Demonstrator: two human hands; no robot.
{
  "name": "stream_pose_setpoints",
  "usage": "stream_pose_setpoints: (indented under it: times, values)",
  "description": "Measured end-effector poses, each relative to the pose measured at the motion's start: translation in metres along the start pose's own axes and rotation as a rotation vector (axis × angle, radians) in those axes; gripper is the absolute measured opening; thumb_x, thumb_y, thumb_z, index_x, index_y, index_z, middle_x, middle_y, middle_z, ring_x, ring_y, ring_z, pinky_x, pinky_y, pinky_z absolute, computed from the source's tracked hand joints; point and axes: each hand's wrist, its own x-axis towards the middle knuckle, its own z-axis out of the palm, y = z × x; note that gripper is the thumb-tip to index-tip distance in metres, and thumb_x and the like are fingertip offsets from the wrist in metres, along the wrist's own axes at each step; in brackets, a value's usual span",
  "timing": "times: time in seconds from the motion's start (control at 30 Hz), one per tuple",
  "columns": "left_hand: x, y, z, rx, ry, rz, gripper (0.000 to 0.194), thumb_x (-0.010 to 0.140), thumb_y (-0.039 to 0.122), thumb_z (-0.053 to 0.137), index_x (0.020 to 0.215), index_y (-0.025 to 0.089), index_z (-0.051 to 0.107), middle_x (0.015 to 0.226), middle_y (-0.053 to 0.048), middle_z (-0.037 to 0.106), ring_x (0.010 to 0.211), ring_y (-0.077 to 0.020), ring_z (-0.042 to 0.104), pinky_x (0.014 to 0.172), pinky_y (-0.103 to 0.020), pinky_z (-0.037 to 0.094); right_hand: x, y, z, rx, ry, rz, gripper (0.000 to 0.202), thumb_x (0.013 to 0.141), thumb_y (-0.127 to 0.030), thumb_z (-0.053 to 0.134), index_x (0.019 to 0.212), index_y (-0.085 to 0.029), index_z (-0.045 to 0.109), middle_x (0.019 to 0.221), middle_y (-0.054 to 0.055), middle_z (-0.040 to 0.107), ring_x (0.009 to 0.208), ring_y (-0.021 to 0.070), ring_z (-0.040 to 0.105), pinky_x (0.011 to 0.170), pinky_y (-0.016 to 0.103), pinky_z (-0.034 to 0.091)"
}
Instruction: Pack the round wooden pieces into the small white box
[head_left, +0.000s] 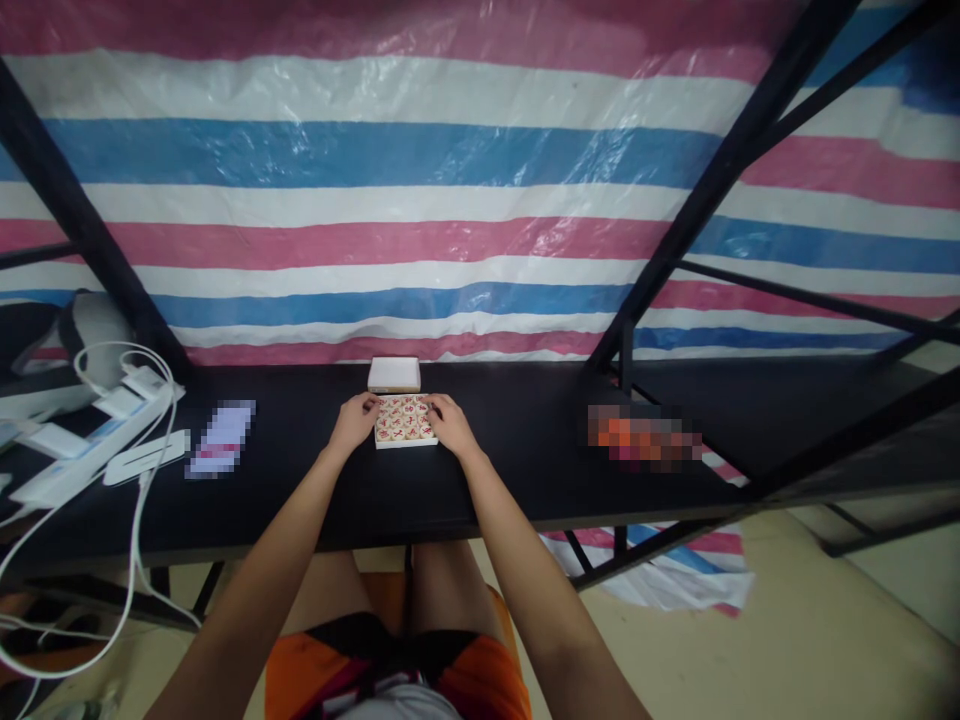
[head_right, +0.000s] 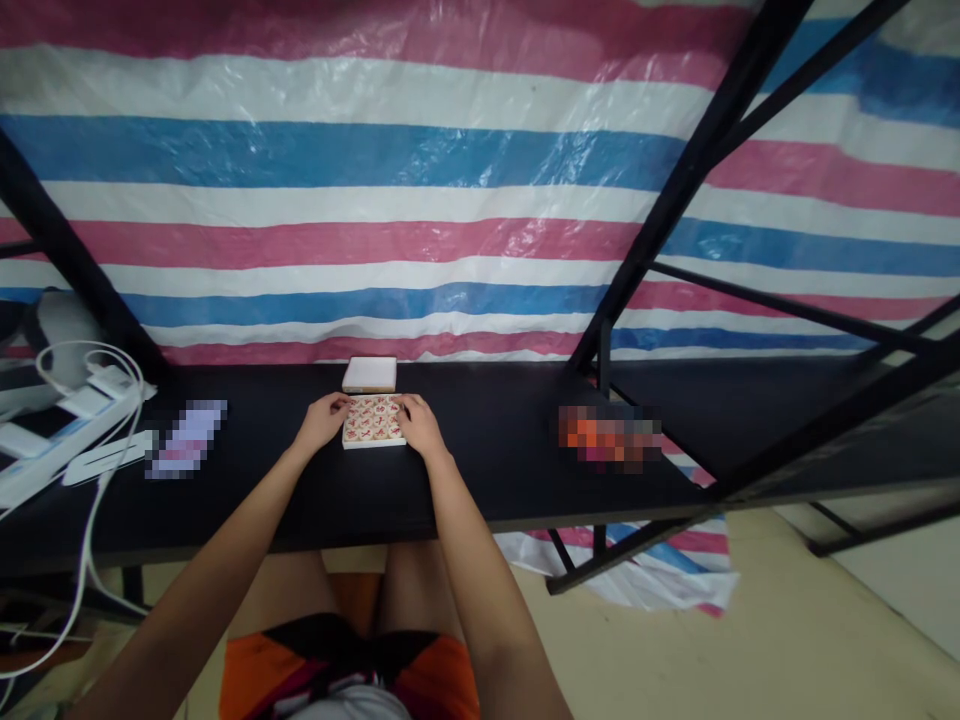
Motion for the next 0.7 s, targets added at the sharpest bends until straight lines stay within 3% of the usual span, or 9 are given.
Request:
stream_pose_setpoints:
  times: [0.17,0.27,0.47,0.6,0.7]
  values:
    - [0.001,-0.003,0.001,-0.005,0.021,-0.025,0.025,0.082,0.029,0.046,0.090,0.016,0.066,0.083,-0.004,0.068,0.069,-0.0140,0.061,0.071,-0.024,0.046,0.001,0.000,-0.003,0.037,0.003,0.055,0.038,0.081,-0.013,0.034,0.100,-0.022,0.066,0.107,0.004,0.060,0.103,0.0159,0.055,0.097,0.031,0.039]
    - [0.008,-0.007,0.001,-0.008,0.025,-0.073,0.031,0.086,0.025,0.040,0.102,0.015,0.063,0.087,-0.006,0.068,0.066,-0.0142,0.063,0.071,-0.025,0.047,0.001,0.000,-0.005,0.033,-0.012,0.072,0.040,0.077,-0.011,0.035,0.101,-0.023,0.065,0.108,0.003,0.061,0.105,0.0162,0.055,0.098,0.031,0.039]
    - [0.040,-0.015,-0.006,0.305,-0.024,0.029,0.043,0.087,0.019,0.038,0.127,0.018,0.053,0.106,-0.013,0.064,0.096,-0.0227,0.061,0.089,-0.033,0.044,-0.001,-0.001,-0.004,0.017,-0.015,0.073,0.038,0.074,-0.012,0.041,0.101,-0.022,0.065,0.109,0.003,0.060,0.102,0.0170,0.056,0.098,0.032,0.039]
    - [0.054,-0.020,-0.007,0.404,-0.180,0.124,0.038,0.089,0.032,0.041,0.119,0.020,0.061,0.108,-0.011,0.061,0.100,-0.0217,0.058,0.093,-0.031,0.041,-0.002,-0.003,-0.004,0.016,-0.009,0.063,0.035,0.076,-0.013,0.041,0.100,-0.022,0.066,0.109,0.004,0.061,0.103,0.0165,0.055,0.098,0.031,0.039]
    - [0.051,-0.024,-0.009,0.426,-0.186,0.138,0.037,0.089,0.037,0.039,0.103,0.021,0.069,0.101,-0.011,0.063,0.098,-0.0213,0.058,0.092,-0.030,0.042,-0.002,-0.004,-0.004,0.017,-0.003,0.058,0.034,0.076,-0.015,0.042,0.098,-0.022,0.066,0.109,0.004,0.061,0.105,0.0165,0.055,0.099,0.031,0.038]
